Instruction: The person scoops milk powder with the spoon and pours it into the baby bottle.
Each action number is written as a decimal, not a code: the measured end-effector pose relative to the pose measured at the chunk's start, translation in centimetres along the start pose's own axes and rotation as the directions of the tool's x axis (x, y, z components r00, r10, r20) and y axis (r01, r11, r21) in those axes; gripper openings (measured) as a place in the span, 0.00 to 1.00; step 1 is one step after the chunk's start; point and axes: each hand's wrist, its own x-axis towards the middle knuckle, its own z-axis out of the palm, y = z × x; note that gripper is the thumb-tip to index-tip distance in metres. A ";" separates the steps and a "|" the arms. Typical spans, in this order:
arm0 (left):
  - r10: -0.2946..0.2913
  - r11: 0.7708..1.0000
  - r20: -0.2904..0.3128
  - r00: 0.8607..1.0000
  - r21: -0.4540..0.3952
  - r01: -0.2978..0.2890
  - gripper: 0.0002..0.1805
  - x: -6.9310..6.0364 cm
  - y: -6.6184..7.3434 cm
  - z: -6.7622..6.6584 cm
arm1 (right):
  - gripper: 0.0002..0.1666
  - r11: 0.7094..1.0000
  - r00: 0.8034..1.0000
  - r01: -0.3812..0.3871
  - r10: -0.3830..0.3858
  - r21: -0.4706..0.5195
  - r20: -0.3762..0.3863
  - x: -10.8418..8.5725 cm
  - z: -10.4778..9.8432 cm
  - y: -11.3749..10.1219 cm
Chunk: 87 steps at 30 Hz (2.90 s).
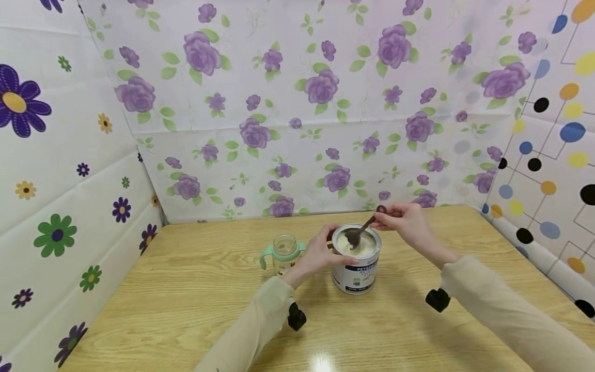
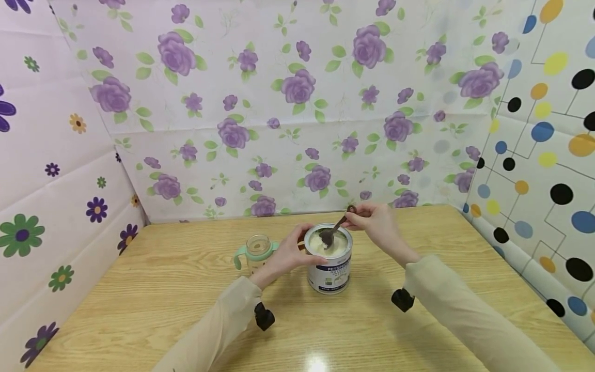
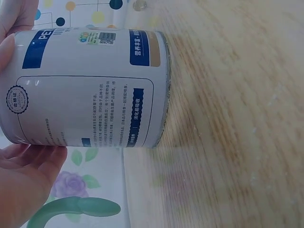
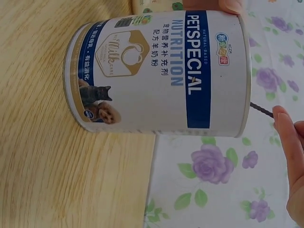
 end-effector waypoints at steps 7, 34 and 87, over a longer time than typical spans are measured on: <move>-0.001 1.000 -0.003 1.000 -0.004 0.001 0.42 0.0 -0.1 0.0 | 0.13 0.999 0.999 -0.046 0.046 0.023 0.021 0.6 0.5 0.8; -0.016 1.000 0.028 0.999 -0.016 0.016 0.42 -0.1 0.0 -0.3 | 0.15 0.956 0.968 -0.243 0.228 0.164 0.104 0.6 -0.3 1.6; -0.034 0.999 0.052 0.998 -0.039 0.036 0.41 -1.6 3.6 -0.8 | 0.12 0.822 0.950 -0.306 0.299 0.481 0.092 0.1 -2.4 2.9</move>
